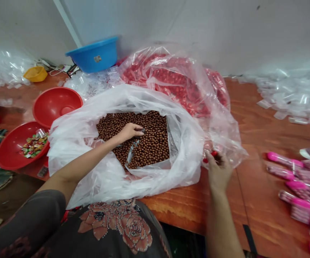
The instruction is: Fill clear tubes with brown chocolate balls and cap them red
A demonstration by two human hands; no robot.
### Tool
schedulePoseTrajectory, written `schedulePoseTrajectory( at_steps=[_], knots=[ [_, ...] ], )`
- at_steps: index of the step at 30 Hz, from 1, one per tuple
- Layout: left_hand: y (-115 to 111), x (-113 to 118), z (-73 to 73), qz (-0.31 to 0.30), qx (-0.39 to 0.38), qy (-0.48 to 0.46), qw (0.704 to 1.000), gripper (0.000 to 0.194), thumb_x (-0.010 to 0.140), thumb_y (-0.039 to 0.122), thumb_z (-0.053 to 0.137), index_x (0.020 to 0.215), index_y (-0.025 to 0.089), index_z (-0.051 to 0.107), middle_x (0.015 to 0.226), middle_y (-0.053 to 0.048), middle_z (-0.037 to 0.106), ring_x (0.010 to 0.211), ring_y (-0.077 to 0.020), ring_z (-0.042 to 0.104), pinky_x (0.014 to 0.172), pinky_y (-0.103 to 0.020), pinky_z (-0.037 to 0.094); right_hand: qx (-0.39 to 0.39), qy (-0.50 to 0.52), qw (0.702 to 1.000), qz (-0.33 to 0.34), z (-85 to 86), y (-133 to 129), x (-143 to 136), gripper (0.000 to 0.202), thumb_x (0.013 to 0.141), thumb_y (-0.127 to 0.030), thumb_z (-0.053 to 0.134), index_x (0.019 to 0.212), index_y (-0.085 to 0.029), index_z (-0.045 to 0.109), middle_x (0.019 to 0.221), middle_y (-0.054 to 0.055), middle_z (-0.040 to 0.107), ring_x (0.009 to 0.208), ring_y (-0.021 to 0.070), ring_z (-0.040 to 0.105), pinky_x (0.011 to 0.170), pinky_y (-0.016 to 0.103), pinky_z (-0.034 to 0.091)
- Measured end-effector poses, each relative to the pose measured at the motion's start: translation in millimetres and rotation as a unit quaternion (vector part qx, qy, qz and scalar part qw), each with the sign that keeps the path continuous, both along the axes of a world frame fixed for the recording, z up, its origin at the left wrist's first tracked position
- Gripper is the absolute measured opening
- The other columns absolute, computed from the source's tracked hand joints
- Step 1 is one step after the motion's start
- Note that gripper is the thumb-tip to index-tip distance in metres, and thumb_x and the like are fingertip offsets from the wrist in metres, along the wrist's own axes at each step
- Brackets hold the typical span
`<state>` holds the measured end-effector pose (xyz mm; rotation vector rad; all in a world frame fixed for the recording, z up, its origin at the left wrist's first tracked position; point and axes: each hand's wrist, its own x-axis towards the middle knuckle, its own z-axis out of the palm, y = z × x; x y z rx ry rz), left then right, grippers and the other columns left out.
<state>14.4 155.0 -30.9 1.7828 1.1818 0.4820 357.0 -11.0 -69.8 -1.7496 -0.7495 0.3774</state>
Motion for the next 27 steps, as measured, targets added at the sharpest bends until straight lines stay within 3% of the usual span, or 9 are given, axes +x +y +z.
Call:
schedulePoseTrajectory(
  at_steps=[5,10,14,18,23,27],
  knots=[
    [5.3,6.9,-13.9,0.031,-0.048,-0.054,0.997,0.042,0.062,0.015,0.078,0.103,0.012,0.075,0.099,-0.006,0.074,0.091,-0.0207,0.067,0.095,-0.035,0.047,0.147,0.098,0.978,-0.114,18.0,-3.4,-4.7,0.041,0.052,-0.044,0.079,0.077,-0.02,0.055,0.078,-0.001,0.055,0.062,0.012,0.056,0.07,0.035,0.053],
    [1.8,5.4,-23.0,0.052,-0.124,-0.16,0.978,0.044,0.059,0.008,0.075,0.103,0.01,0.072,0.088,-0.005,0.073,0.079,-0.0147,0.064,0.09,-0.034,0.048,0.173,0.226,0.952,-0.11,37.5,-6.4,-18.3,0.029,0.056,-0.03,0.072,0.075,-0.021,0.052,0.075,-0.003,0.055,0.058,0.0075,0.055,0.062,0.025,0.052],
    [-4.3,3.5,-22.3,0.082,-0.173,-0.222,0.956,0.042,0.057,0.006,0.076,0.099,0.01,0.072,0.086,-0.004,0.072,0.077,-0.0131,0.063,0.091,-0.034,0.047,0.192,0.349,0.916,-0.052,55.8,-9.8,-44.6,0.031,0.053,-0.016,0.077,0.078,-0.019,0.059,0.079,-0.002,0.062,0.066,0.0062,0.062,0.064,0.015,0.053],
    [-11.4,-1.3,-14.5,0.088,-0.19,-0.263,0.942,0.042,0.055,0.009,0.078,0.097,0.01,0.073,0.09,-0.005,0.073,0.079,-0.0138,0.063,0.091,-0.034,0.046,0.185,0.401,0.896,0.058,62.5,-8.3,-72.5,0.034,0.057,-0.014,0.081,0.088,-0.018,0.068,0.093,0.001,0.071,0.083,0.0086,0.068,0.073,0.016,0.057],
    [-31.7,-13.7,12.0,0.079,-0.243,-0.29,0.922,0.045,0.057,0.016,0.08,0.101,0.011,0.073,0.091,-0.006,0.072,0.075,-0.0131,0.064,0.077,-0.029,0.05,0.111,0.434,0.874,0.188,58.1,0.9,-107.3,0.033,0.063,-0.02,0.083,0.095,-0.023,0.073,0.099,0.001,0.073,0.078,0.0087,0.068,0.07,0.018,0.059],
    [-54.8,-27.1,38.2,0.083,-0.27,-0.271,0.92,0.04,0.059,0.018,0.08,0.098,0.011,0.074,0.093,-0.008,0.072,0.075,-0.013,0.063,0.07,-0.026,0.051,0.024,0.484,0.842,0.236,61.4,11.5,-136.9,0.036,0.063,-0.023,0.084,0.098,-0.022,0.074,0.106,0.002,0.072,0.072,0.0071,0.066,0.067,0.016,0.059]
  ],
)
